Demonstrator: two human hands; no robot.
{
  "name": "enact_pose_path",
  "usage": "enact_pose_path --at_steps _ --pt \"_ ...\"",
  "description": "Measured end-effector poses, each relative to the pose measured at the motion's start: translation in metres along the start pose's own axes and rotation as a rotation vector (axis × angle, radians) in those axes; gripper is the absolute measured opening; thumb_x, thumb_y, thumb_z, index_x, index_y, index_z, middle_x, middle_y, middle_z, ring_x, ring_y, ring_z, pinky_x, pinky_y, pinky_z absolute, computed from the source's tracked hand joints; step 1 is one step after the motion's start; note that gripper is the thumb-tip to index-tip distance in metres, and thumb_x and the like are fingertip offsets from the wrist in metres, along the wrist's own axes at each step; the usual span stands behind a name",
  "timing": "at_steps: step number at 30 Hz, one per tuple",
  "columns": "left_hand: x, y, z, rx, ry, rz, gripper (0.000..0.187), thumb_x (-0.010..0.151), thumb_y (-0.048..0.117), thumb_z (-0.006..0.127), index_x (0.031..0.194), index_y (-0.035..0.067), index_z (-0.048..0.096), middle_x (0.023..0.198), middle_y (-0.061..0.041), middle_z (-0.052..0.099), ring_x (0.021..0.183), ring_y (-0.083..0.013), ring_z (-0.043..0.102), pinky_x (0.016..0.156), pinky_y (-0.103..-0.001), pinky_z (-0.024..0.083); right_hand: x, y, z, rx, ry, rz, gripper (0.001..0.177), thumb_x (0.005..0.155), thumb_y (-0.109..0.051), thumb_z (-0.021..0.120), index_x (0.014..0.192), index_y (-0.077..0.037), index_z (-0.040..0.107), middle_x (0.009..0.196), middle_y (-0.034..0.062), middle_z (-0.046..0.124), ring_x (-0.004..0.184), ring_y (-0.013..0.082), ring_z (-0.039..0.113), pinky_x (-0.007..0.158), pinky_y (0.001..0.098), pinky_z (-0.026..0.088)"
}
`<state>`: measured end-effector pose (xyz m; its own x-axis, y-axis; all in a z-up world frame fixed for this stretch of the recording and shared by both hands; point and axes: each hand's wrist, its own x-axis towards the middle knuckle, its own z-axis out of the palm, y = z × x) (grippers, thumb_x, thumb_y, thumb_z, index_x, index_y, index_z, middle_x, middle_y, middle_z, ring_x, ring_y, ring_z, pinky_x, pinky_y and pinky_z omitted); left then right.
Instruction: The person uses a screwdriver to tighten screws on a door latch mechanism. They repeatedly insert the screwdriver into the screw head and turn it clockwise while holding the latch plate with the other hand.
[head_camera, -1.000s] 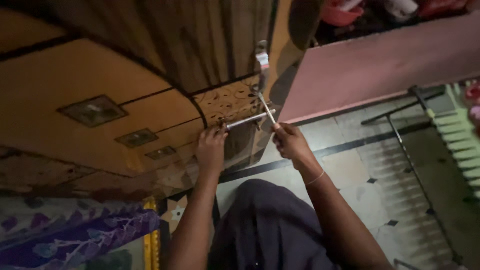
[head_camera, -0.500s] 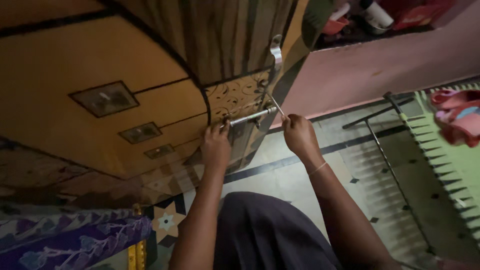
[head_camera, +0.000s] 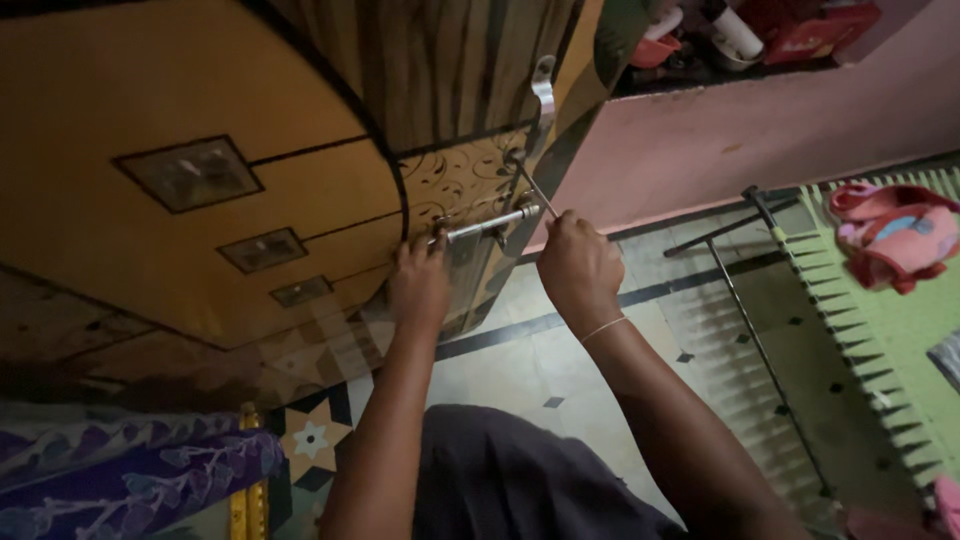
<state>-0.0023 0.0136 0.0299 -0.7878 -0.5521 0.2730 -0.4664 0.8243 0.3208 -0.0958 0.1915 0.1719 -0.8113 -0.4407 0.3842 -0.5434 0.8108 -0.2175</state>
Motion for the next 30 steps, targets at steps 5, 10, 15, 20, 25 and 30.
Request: enact_pose_path --at_steps 5,10,15,20,25,30 --pt "0.002 0.003 0.004 0.07 0.044 -0.002 0.059 0.086 0.011 0.06 0.144 0.022 0.061 0.137 -0.012 0.06 0.128 -0.0364 0.053 0.109 -0.051 0.047 -0.005 0.001 0.007 -0.292 0.158 -0.177 0.023 0.106 -0.025 0.059 0.092 -0.007 0.061 0.083 0.0101 0.068 0.07 0.027 0.072 0.053 0.0374 0.057" --pt "0.002 0.005 0.016 -0.023 0.06 -0.067 0.057 0.085 0.011 0.06 0.141 0.018 0.063 0.141 -0.015 0.059 0.129 -0.0411 0.051 0.103 -0.051 0.047 -0.005 0.004 0.008 -0.447 0.223 -0.252 0.019 0.101 -0.025 0.061 0.094 -0.008 0.064 0.078 0.0038 0.066 0.065 0.0188 0.07 0.048 0.0303 0.055" --pt "0.005 0.012 0.013 0.018 0.122 -0.085 0.055 0.082 0.014 0.063 0.136 0.017 0.068 0.135 -0.013 0.063 0.127 -0.0368 0.055 0.106 -0.051 0.046 0.001 0.011 0.009 -0.346 0.272 -0.28 0.017 0.098 -0.024 0.062 0.099 -0.007 0.065 0.079 0.0043 0.066 0.064 0.0204 0.07 0.048 0.0313 0.056" --pt "0.002 0.022 0.007 0.002 0.211 -0.124 0.05 0.081 0.015 0.065 0.13 0.014 0.072 0.133 -0.014 0.064 0.126 -0.0355 0.056 0.107 -0.051 0.046 0.004 0.025 0.016 -0.248 0.141 -0.26 0.008 0.094 -0.015 0.063 0.09 -0.008 0.061 0.081 0.006 0.067 0.067 0.0222 0.071 0.048 0.0337 0.056" --pt "0.002 0.026 0.005 0.013 0.236 -0.141 0.051 0.077 0.013 0.064 0.128 0.015 0.074 0.129 -0.016 0.066 0.122 -0.0373 0.059 0.107 -0.049 0.047 0.005 0.035 0.019 -0.133 0.155 -0.312 0.01 0.088 -0.011 0.063 0.097 -0.005 0.063 0.083 0.0089 0.068 0.067 0.025 0.071 0.049 0.0358 0.057" --pt "0.004 0.028 0.004 0.027 0.209 -0.161 0.051 0.077 0.014 0.065 0.127 0.011 0.074 0.125 -0.018 0.067 0.114 -0.0391 0.063 0.102 -0.051 0.048 0.011 0.045 0.022 0.043 -0.007 -0.244 0.02 0.102 -0.02 0.06 0.091 -0.004 0.064 0.078 0.0131 0.069 0.063 0.0319 0.07 0.05 0.0409 0.055"
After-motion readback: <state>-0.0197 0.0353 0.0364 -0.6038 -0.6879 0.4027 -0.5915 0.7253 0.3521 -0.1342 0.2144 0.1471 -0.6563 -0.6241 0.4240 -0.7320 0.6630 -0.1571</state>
